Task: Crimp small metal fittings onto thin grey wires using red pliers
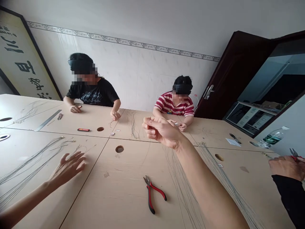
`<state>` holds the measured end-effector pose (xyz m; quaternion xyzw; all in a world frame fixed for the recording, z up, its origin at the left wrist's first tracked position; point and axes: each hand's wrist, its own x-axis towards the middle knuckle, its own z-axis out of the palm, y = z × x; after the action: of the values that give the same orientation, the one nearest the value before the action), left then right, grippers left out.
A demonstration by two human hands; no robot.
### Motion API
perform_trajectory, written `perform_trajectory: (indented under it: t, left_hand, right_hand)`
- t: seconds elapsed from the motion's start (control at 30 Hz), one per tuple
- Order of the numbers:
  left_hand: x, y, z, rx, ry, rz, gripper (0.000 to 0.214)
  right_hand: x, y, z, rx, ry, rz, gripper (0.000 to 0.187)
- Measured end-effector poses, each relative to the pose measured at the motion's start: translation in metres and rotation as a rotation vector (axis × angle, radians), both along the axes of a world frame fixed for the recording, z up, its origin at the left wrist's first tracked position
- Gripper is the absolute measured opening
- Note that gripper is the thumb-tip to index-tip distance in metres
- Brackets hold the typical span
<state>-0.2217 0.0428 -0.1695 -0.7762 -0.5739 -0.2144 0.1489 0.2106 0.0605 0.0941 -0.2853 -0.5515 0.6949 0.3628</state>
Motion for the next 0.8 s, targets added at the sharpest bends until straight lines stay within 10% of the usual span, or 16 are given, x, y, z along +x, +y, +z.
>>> perform_trajectory:
  t: [0.2, 0.43, 0.63, 0.8]
  left_hand:
    - [0.029, 0.015, 0.053, 0.022, -0.111, -0.043, 0.027]
    - [0.160, 0.012, 0.128, -0.023, -0.382, -0.110, 0.035]
    - [0.238, -0.023, 0.170, -0.809, -0.885, -0.752, 0.037]
    - [0.232, -0.023, 0.171, -0.984, -0.880, -0.635, 0.031]
  right_hand:
    - [0.030, -0.011, -0.025, -0.054, -0.013, -0.042, 0.037]
    - [0.021, -0.035, -0.033, -0.047, -0.033, -0.049, 0.032]
    - [-0.007, -0.058, -0.066, 0.006, -0.039, -0.087, 0.035]
    - [0.001, -0.070, -0.081, 0.016, -0.100, -0.215, 0.038]
